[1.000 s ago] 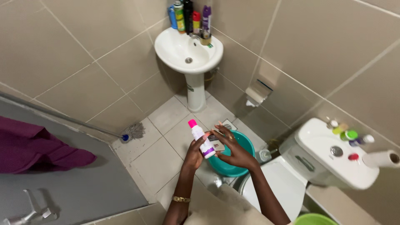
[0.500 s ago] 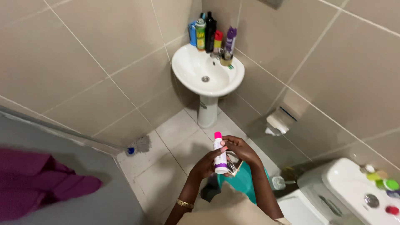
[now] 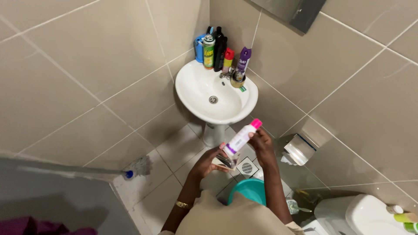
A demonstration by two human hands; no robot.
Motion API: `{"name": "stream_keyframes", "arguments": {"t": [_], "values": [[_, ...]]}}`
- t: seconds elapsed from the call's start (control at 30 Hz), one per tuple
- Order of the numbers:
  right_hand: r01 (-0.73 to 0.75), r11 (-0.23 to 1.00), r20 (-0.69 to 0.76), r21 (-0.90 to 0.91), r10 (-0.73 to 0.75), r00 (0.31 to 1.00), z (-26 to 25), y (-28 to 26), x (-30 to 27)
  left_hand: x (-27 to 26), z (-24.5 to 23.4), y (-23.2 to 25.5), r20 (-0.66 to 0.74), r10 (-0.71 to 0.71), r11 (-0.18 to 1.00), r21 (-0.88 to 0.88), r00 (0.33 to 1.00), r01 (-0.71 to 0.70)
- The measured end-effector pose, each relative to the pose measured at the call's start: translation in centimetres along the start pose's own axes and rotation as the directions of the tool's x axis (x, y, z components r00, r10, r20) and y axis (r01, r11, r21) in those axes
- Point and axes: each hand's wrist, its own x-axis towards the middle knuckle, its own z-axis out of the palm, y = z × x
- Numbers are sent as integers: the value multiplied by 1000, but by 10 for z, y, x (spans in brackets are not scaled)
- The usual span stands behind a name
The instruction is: The person moves several toiletries from the toilet tank and a small shelf onto the bathroom sink. They handle bottles, tubes, and a small box one at a time, placing them on the sink surface.
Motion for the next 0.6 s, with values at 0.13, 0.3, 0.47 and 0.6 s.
{"name": "stream_keyframes", "arguments": {"t": [0.13, 0.3, 0.47, 0.6], "values": [[69, 982, -290, -175, -118, 950, -19, 12, 24, 38, -42, 25, -52, 46, 996, -77, 998, -50], [181, 895, -312, -408, -324, 893, -29, 44, 77, 84, -89, 80, -130, 78, 997, 36, 988, -74], [141, 812, -330, -566, -380, 864, -21, 72, 140, 115, -118, 140, -122, 164, 985, 65, 979, -157], [113, 768, -350, -631, -411, 842, -19, 85, 184, 135, -126, 161, -139, 173, 985, 15, 975, -172]]}}
